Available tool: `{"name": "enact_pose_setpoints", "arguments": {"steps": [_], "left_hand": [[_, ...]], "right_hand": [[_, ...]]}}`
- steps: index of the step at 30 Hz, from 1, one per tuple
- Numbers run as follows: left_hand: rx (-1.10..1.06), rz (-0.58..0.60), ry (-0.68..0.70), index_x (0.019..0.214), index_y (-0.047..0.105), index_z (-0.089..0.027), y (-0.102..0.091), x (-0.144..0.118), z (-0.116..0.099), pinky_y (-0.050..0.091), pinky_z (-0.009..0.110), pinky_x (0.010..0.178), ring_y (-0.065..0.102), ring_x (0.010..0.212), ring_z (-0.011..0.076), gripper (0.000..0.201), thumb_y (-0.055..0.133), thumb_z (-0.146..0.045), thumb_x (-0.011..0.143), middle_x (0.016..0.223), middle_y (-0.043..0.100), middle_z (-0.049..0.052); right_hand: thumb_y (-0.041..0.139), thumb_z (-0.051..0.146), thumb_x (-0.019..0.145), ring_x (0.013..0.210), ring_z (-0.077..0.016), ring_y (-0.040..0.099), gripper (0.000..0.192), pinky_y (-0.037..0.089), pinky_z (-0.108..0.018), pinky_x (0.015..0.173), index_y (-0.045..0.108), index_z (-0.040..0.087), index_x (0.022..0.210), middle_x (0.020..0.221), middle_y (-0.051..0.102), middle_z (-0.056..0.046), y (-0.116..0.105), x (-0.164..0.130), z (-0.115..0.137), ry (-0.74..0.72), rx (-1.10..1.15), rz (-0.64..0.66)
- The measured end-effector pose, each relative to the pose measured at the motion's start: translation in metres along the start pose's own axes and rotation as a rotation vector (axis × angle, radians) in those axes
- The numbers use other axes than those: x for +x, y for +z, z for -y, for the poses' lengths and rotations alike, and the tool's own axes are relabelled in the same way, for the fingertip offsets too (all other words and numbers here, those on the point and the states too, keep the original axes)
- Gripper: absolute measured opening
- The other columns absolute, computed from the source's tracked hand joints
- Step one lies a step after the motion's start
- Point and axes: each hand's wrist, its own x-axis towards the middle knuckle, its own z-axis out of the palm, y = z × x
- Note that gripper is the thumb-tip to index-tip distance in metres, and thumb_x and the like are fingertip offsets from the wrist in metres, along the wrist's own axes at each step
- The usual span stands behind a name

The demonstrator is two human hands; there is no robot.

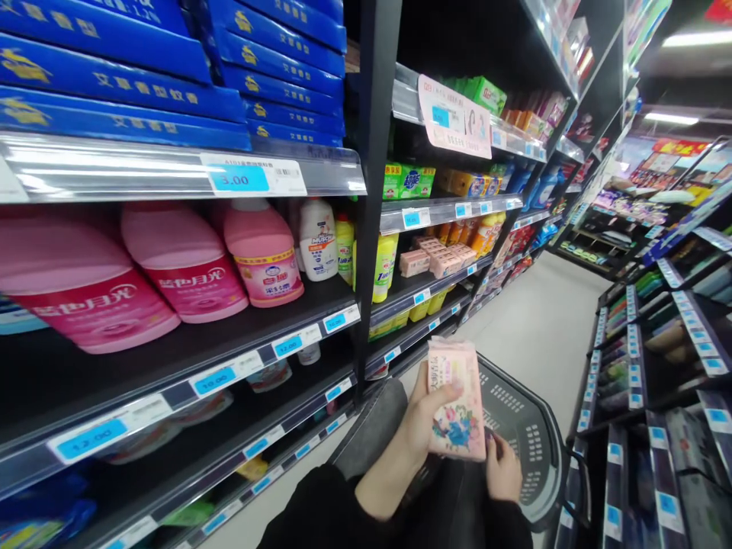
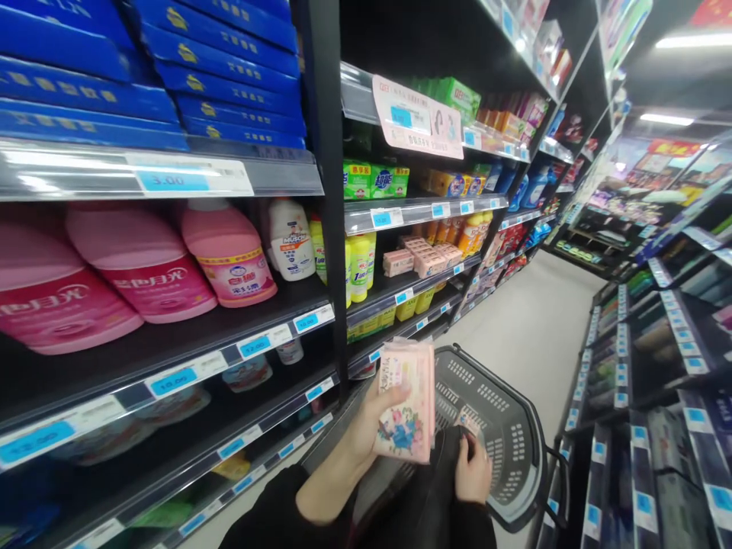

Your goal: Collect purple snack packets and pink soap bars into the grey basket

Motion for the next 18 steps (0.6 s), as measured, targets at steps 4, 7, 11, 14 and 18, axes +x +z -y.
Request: {"name": "enact_pose_setpoints", "arguments": {"steps": [4,7,11,14,18], "left_hand": [[0.022,-0.026,0.021,0.105,0.055,-0.017,-0.005,0.013,0.020,0.050,0.031,0.068,0.063,0.076,0.0213,0.056,0.077,-0.026,0.054,0.085,0.067,0.004],[0.059,-0.013,0.016,0.100,0.051,-0.018,-0.005,0.015,0.038,0.052,0.035,0.075,0.064,0.086,0.0247,0.050,0.078,-0.032,0.060,0.095,0.065,0.007],[0.103,0.069,-0.005,0.107,0.045,-0.020,-0.004,0.009,0.048,0.048,0.041,0.092,0.060,0.105,0.0280,0.056,0.076,-0.045,0.068,0.112,0.061,0.012],[0.095,0.259,0.002,0.114,0.047,-0.020,-0.003,0.002,0.044,0.038,0.040,0.105,0.051,0.121,0.0262,0.048,0.064,-0.050,0.080,0.125,0.056,0.013],[0.188,0.416,0.049,0.132,0.045,-0.025,-0.001,-0.008,0.035,0.030,0.041,0.112,0.041,0.131,0.0278,0.055,0.063,-0.040,0.082,0.137,0.049,0.010]], "right_hand": [[0.036,0.058,0.086,0.108,-0.0298,0.060,0.055,0.045,-0.051,0.095,0.045,0.018,0.122,0.122,0.058,-0.017,-0.047,-0.056,0.063,-0.191,0.674,-0.072],[0.060,0.058,0.076,0.121,-0.0314,0.050,0.072,0.041,-0.049,0.100,0.039,0.022,0.134,0.139,0.045,-0.014,-0.079,-0.086,0.120,-0.409,0.580,-0.002],[0.076,0.051,0.061,0.122,-0.0349,0.047,0.097,0.039,-0.050,0.101,0.031,0.021,0.142,0.138,0.046,-0.014,-0.094,-0.089,0.158,-0.434,0.178,0.131],[0.070,0.049,0.070,0.118,-0.0315,0.051,0.078,0.042,-0.045,0.100,0.039,0.022,0.137,0.132,0.053,-0.011,-0.099,-0.079,0.156,-0.427,0.157,0.138],[0.063,0.046,0.076,0.114,-0.0279,0.056,0.060,0.046,-0.042,0.096,0.047,0.024,0.129,0.126,0.060,-0.008,-0.099,-0.077,0.140,-0.228,0.641,0.202]]}}
